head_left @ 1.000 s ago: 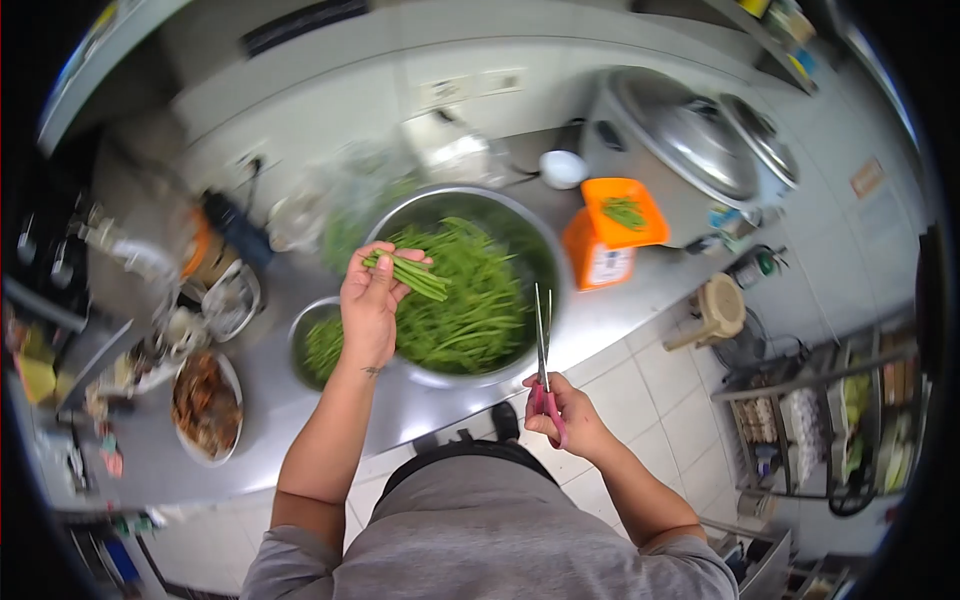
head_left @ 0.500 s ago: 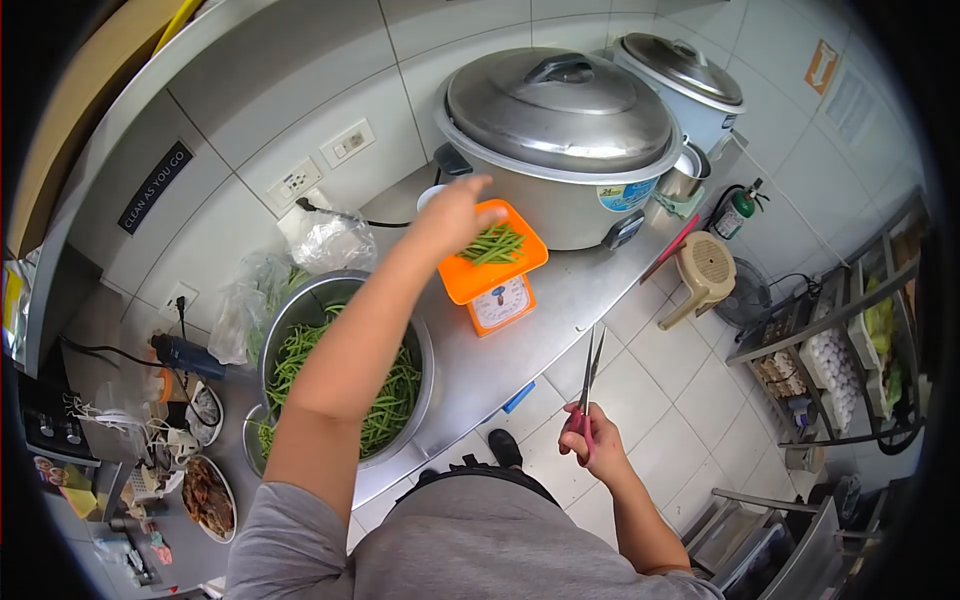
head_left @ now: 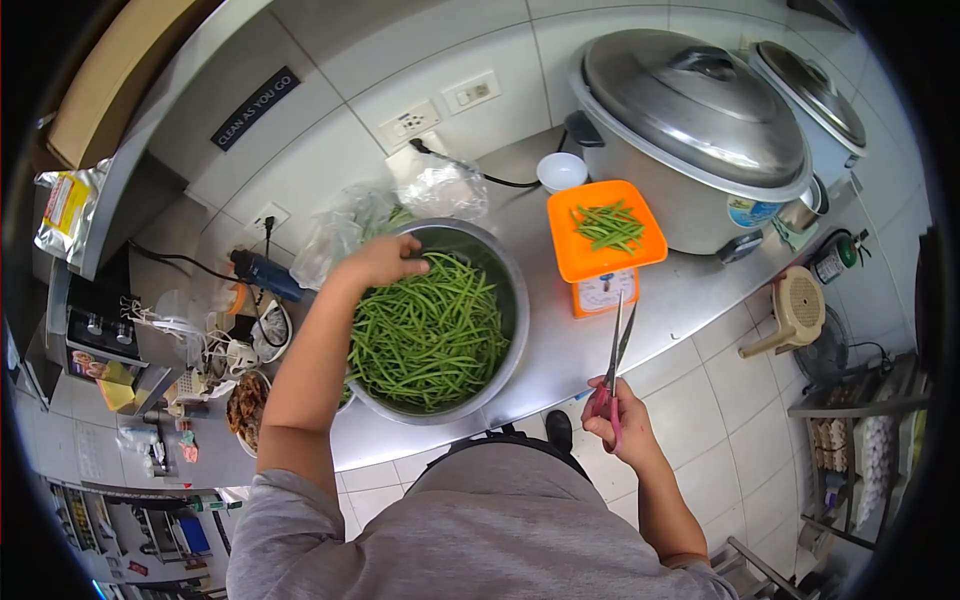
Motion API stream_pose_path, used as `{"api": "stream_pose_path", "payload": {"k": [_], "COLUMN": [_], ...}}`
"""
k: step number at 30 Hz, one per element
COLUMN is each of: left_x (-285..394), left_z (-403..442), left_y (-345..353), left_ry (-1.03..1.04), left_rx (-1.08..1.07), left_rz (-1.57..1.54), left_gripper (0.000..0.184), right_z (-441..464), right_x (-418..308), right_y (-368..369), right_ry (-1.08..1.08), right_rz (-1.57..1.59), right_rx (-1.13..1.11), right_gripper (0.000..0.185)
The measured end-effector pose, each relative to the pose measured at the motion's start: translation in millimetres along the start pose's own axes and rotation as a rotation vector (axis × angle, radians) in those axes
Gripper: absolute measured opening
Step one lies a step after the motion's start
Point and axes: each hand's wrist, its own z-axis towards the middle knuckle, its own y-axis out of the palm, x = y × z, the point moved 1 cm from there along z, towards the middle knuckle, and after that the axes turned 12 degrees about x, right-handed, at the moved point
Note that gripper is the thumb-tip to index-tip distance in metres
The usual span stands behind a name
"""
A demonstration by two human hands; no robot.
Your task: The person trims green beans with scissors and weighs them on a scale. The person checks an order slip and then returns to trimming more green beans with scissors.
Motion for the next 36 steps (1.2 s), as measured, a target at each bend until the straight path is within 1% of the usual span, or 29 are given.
{"api": "stream_pose_path", "payload": {"k": [1, 2, 4, 5, 6, 8, 9, 10, 11, 12, 14, 15, 16, 18, 19, 21, 22, 23, 24, 25, 26, 27, 28, 30, 31, 32, 34, 35, 36], "left_x": [-11, -20, -28, -27, -18, -4, 13, 29, 32, 27, 19, 14, 13, 8, 7, 7, 0, -9, -15, -17, -17, -16, -14, -11, -8, -3, 10, 11, 11], "left_z": [-6, -8, -8, -4, 1, 21, 22, 19, 22, 28, 34, 35, 35, 34, 29, 16, 12, 7, 1, -9, -20, -30, -38, -54, -60, -69, -82, -84, -89], "left_y": [6, 13, 28, 35, 43, 71, 80, 88, 108, 132, 171, 179, 176, 169, 164, 144, 138, 129, 121, 113, 102, 92, 85, 71, 63, 58, 57, 64, 60], "left_ry": [-0.003, -0.005, 0.115, 0.169, 0.225, 0.262, 0.242, 0.224, 0.122, 0.022, 0.007, -0.015, 0.026, 0.101, 0.153, 0.169, 0.191, 0.196, 0.191, 0.187, 0.179, 0.169, 0.159, 0.168, 0.15, 0.144, 0.177, 0.162, 0.153], "left_rx": [-0.066, -0.059, -0.058, -0.044, -0.03, -0.043, -0.032, -0.019, -0.069, -0.119, -0.096, -0.082, -0.1, -0.168, -0.195, -0.057, -0.064, 0.033, 0.13, 0.127, 0.236, 0.348, 0.354, 0.481, 0.49, 0.497, 0.567, 0.548, 0.563], "left_rz": [0.072, 0.071, 0.121, 0.103, 0.086, 0.022, 0.103, 0.187, 0.238, 0.292, 0.346, 0.402, 0.438, 0.416, 0.46, 0.281, 0.297, 0.039, -0.221, -0.208, -0.411, -0.618, -0.613, -0.776, -0.651, -0.65, -0.136, -0.137, -0.151], "left_gripper": [0.055, 0.055, 0.056, 0.056, 0.056, 0.061, 0.062, 0.064, 0.064, 0.065, 0.064, 0.064, 0.064, 0.063, 0.063, 0.055, 0.055, 0.048, 0.04, 0.04, 0.034, 0.028, 0.028, 0.026, 0.03, 0.03, 0.033, 0.038, 0.038], "right_z": [2, 8, 18, 26, 36, 60, 73, 86, 97, 105, 117, 119, 116, 106, 103, 102, 103, 108, 109, 108, 107, 105, 105, 105, 108, 109, 112, 116, 121], "right_x": [-12, -15, -19, -22, -21, -13, -12, -13, -11, -6, 6, 9, 3, -7, -8, -11, -12, -5, -3, -2, -2, -7, -6, -8, -11, -16, -34, -42, -46], "right_y": [11, 23, 52, 69, 88, 127, 147, 166, 178, 186, 197, 197, 196, 188, 184, 178, 177, 178, 179, 180, 181, 179, 183, 193, 199, 207, 224, 231, 235], "right_ry": [0.094, 0.088, -0.01, -0.101, -0.104, -0.135, -0.14, -0.19, -0.241, -0.251, -0.128, -0.112, -0.111, -0.081, -0.074, -0.126, -0.172, -0.143, -0.142, -0.152, -0.161, -0.088, -0.086, -0.279, -0.347, -0.35, -0.453, -0.539, -0.55], "right_rz": [0.014, 0.011, 0.057, 0.041, 0.035, 0.318, 0.311, 0.322, 0.335, 0.335, 0.252, 0.262, 0.296, 0.178, 0.142, 0.161, 0.146, 0.249, 0.263, 0.265, 0.264, 0.192, 0.195, 0.097, 0.046, 0.045, -0.073, -0.071, -0.085], "right_rx": [-0.049, -0.054, -0.139, -0.157, -0.155, -0.162, -0.158, -0.08, 0.0, 0.01, 0.097, 0.111, 0.158, 0.164, 0.178, 0.258, 0.274, 0.267, 0.271, 0.282, 0.289, 0.233, 0.221, 0.276, 0.285, 0.276, 0.392, 0.43, 0.416], "right_gripper": [0.061, 0.061, 0.059, 0.057, 0.057, 0.052, 0.052, 0.05, 0.047, 0.047, 0.046, 0.047, 0.047, 0.048, 0.049, 0.048, 0.046, 0.047, 0.047, 0.047, 0.048, 0.057, 0.057, 0.067, 0.077, 0.077, 0.084, 0.079, 0.079]}}
